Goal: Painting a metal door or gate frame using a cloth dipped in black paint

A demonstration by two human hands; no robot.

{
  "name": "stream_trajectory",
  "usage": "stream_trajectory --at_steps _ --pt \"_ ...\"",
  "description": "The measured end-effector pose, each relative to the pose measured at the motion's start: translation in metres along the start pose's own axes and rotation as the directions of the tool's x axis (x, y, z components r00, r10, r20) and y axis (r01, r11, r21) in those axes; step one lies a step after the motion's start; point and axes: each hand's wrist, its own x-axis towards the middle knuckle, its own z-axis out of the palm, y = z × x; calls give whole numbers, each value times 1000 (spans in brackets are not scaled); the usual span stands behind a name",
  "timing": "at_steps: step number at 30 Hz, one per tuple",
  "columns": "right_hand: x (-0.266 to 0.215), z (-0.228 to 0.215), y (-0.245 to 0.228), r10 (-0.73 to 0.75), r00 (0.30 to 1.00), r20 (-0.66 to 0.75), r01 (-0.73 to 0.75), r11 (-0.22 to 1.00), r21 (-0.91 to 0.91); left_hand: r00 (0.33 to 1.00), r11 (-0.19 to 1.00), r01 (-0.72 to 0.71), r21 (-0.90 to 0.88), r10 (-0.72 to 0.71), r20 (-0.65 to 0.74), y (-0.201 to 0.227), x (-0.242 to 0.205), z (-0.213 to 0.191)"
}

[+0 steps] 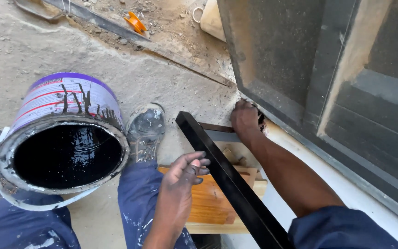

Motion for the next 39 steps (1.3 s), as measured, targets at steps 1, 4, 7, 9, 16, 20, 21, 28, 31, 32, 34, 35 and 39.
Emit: stream_trajectory --at_steps 1,4,7,9,16,20,21,28,31,32,34,35,39 --pt "-2 -7 -1 -51 989 142 32 990 138 1000 1000 -6 -12 6 -9 4 0 -1" --pt "-8 -32 9 -66 939 338 -84 908 410 999 999 -30 -32 29 -28 11 3 2" --pt "-19 -12 17 -36 927 374 -232 729 644 1000 999 -12 -52 10 -29 7 3 5" --pt "-11 3 13 -49 942 331 -231 619 751 999 997 20 -70 -22 -26 3 6 5" --pt "-6 -107 6 -223 933 284 -113 568 815 999 1000 22 -20 -23 -47 11 2 10" --pt "2 -133 -16 -315 948 38 134 507 851 1000 997 -6 -78 4 -31 2 7 6" --pt "3 -109 -11 -314 949 37 135 508 851 1000 997 -7 -78 5 -31 0 9 6" --pt "0 -25 3 -170 913 370 -144 715 684 999 996 -25 -86 20 -49 11 2 -3" --pt "9 -96 -5 -158 876 456 -302 557 774 998 996 -38 -83 34 -51 14 5 -2" --pt "8 -134 -10 -210 841 499 -394 394 830 998 996 -35 -84 31 -47 12 5 -3" --pt "3 -147 -21 -249 919 306 -166 461 872 998 993 -50 -106 46 -43 8 7 -6" --pt "-1 -153 -25 -292 951 105 63 513 856 998 990 -63 -124 60 -29 7 8 -7" --pt "-17 -78 4 -319 938 136 184 792 583 997 985 -76 -154 71 -36 12 7 -10"
